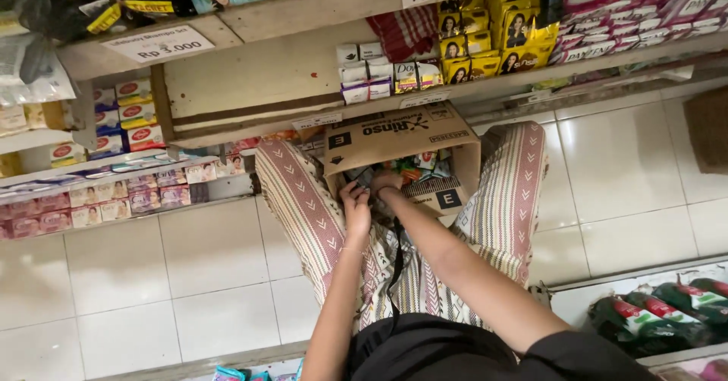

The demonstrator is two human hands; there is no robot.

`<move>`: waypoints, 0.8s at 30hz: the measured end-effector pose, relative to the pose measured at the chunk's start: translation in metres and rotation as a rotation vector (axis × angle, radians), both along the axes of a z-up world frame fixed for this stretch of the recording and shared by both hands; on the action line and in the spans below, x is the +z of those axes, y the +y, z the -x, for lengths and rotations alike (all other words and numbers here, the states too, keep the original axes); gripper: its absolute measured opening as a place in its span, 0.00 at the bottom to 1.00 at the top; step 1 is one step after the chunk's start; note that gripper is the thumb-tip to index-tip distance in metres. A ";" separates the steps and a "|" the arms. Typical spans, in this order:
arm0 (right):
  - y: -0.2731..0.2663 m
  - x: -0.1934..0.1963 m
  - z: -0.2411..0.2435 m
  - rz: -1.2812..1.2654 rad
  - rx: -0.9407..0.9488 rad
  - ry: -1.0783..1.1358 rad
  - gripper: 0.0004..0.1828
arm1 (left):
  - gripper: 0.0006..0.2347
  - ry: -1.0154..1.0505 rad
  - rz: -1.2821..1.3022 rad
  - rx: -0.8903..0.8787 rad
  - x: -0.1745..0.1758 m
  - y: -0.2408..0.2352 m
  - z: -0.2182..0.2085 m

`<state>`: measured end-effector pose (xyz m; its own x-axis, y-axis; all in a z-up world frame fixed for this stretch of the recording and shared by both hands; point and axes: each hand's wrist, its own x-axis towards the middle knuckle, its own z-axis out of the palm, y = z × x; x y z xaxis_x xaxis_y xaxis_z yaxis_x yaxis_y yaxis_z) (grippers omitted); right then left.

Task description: Cleaning and sorting soap boxes and shampoo sachets on a store shelf.

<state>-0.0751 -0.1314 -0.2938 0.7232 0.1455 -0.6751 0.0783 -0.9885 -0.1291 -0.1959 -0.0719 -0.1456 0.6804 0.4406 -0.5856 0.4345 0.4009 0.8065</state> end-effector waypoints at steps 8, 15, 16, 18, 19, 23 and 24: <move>-0.027 -0.012 -0.012 -0.185 -0.007 -0.018 0.32 | 0.18 -0.055 -0.048 0.010 -0.001 -0.001 -0.004; -0.011 0.041 -0.005 -0.175 -0.164 -0.025 0.33 | 0.18 0.020 -0.082 -0.044 0.013 -0.002 -0.007; -0.021 0.024 -0.008 -0.175 -0.162 -0.024 0.33 | 0.18 0.020 -0.082 -0.042 0.010 -0.002 -0.007; -0.039 -0.009 -0.011 -0.455 -0.192 -0.045 0.28 | 0.17 0.036 -0.083 -0.015 0.005 0.001 -0.005; -0.049 -0.010 -0.007 -0.455 -0.195 -0.040 0.28 | 0.17 0.041 -0.083 -0.017 -0.003 0.002 -0.004; -0.090 0.022 -0.004 -1.076 -0.888 0.293 0.18 | 0.20 0.012 -0.060 0.052 -0.032 0.005 -0.007; -0.100 0.039 -0.002 -1.078 -0.900 0.423 0.16 | 0.21 0.049 -0.054 0.063 -0.038 0.005 -0.007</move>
<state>-0.0729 -0.2316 -0.2547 0.6209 0.3223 -0.7146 -0.7299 -0.0950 -0.6770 -0.1894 -0.0667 -0.1835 0.6213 0.5134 -0.5920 0.4496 0.3851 0.8059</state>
